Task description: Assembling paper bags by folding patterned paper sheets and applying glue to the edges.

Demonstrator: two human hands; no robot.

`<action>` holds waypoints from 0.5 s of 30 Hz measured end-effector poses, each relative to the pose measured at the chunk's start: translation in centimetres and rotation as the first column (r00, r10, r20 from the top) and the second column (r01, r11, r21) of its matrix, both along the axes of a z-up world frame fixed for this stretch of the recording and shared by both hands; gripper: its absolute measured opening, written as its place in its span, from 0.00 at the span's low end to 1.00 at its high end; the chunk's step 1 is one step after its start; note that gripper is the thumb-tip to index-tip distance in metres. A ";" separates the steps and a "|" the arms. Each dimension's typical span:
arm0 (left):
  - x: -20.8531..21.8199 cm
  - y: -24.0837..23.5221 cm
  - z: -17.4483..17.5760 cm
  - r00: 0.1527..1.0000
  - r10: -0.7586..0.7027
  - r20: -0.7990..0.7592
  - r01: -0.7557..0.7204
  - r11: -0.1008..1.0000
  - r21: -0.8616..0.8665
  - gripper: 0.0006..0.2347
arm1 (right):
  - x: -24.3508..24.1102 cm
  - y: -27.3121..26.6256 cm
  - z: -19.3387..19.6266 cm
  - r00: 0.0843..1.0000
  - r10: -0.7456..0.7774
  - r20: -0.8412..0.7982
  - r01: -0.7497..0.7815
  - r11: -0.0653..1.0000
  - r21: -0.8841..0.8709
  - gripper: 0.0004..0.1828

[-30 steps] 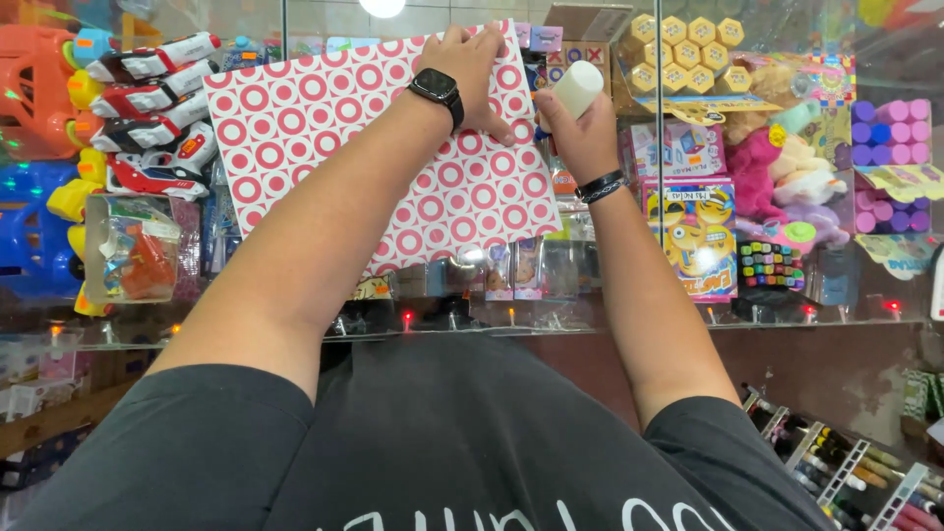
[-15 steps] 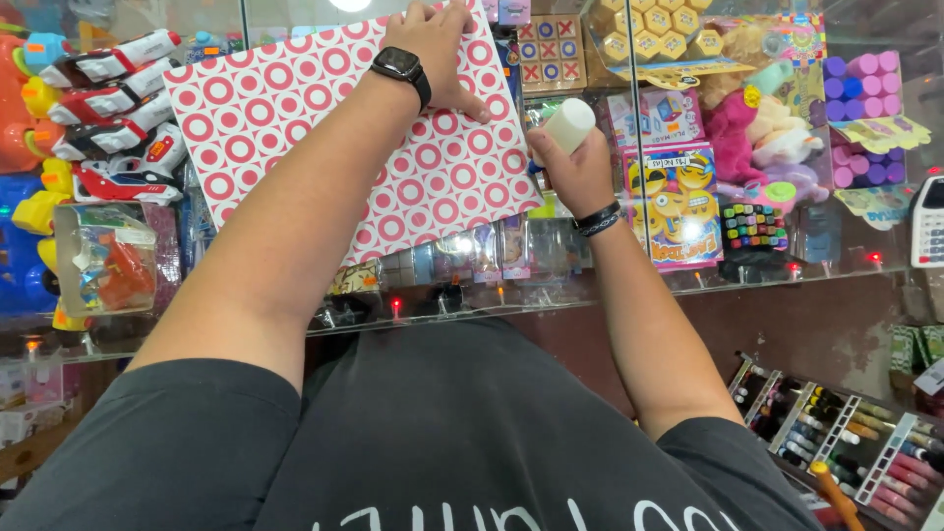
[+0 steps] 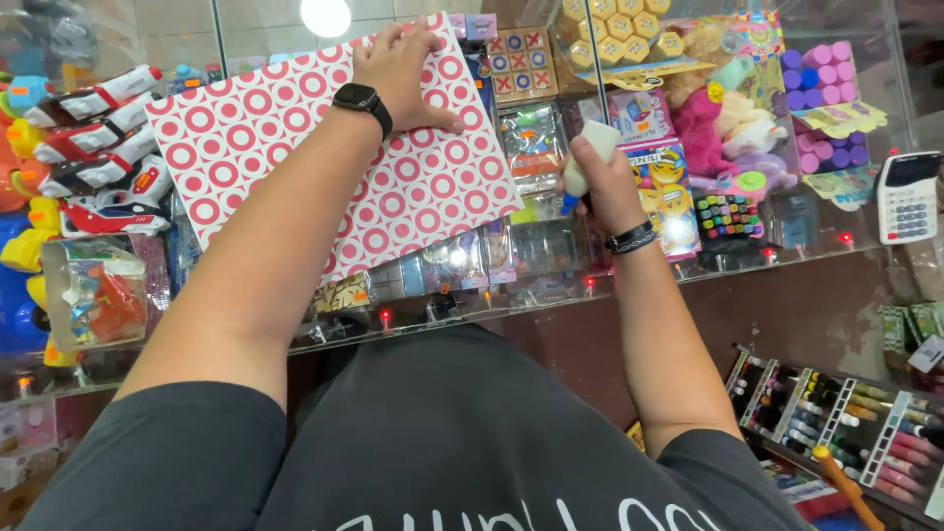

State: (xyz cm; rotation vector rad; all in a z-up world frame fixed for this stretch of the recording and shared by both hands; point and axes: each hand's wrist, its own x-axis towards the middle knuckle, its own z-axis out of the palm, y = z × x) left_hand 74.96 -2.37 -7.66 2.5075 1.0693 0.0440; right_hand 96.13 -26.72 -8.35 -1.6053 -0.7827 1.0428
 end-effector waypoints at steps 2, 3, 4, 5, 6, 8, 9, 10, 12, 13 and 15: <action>-0.3 -0.2 0.0 1.000 0.002 0.019 -0.002 1.000 -0.014 0.45 | 1.7 -0.8 1.8 0.987 0.005 0.161 0.023 0.985 -0.170 0.27; -0.5 -0.4 -0.1 1.000 0.000 0.030 0.001 0.999 -0.032 0.45 | 2.4 -1.2 2.7 0.951 0.032 0.307 0.076 0.940 -0.332 0.31; -0.6 -0.7 0.0 0.999 0.006 0.037 -0.005 1.000 -0.028 0.45 | 3.2 -1.3 2.9 0.949 0.036 0.314 0.072 0.942 -0.328 0.31; -0.8 -1.0 0.1 1.000 -0.006 0.029 0.007 1.000 -0.013 0.45 | 3.9 -1.5 3.1 0.878 0.082 0.472 0.086 0.943 -0.322 0.28; -1.2 -1.2 0.4 1.000 -0.019 0.018 0.019 1.000 0.007 0.45 | 4.4 -1.5 3.2 0.779 0.121 0.615 0.098 0.946 -0.310 0.26; -1.6 -1.1 -1.3 0.999 -0.031 0.035 0.029 0.997 0.071 0.40 | 4.2 -2.1 4.1 0.742 0.069 0.667 0.177 0.939 -0.294 0.29; -1.9 -1.1 -2.1 0.998 -0.051 0.046 0.044 0.991 0.127 0.36 | 3.9 -2.6 4.5 0.703 0.019 0.711 0.259 0.924 -0.281 0.34; -2.2 -1.0 -2.6 0.997 -0.051 0.050 0.043 0.989 0.138 0.36 | 3.3 -3.3 4.3 0.699 0.012 0.715 0.260 0.927 -0.270 0.34; -3.0 -1.0 -3.8 0.989 0.026 0.147 -0.046 0.990 0.136 0.28 | 1.9 -4.9 4.0 0.566 -0.047 0.823 0.302 0.941 -0.154 0.25; -3.4 -1.0 -3.2 0.988 0.023 0.152 -0.045 0.989 0.144 0.28 | -0.4 -5.6 3.9 0.562 -0.054 0.826 0.305 0.941 -0.146 0.25; -4.2 -1.3 -2.2 0.976 0.164 0.140 -0.169 0.985 0.024 0.30 | -5.0 -7.2 3.8 0.821 -0.008 0.571 0.043 0.998 -0.048 0.16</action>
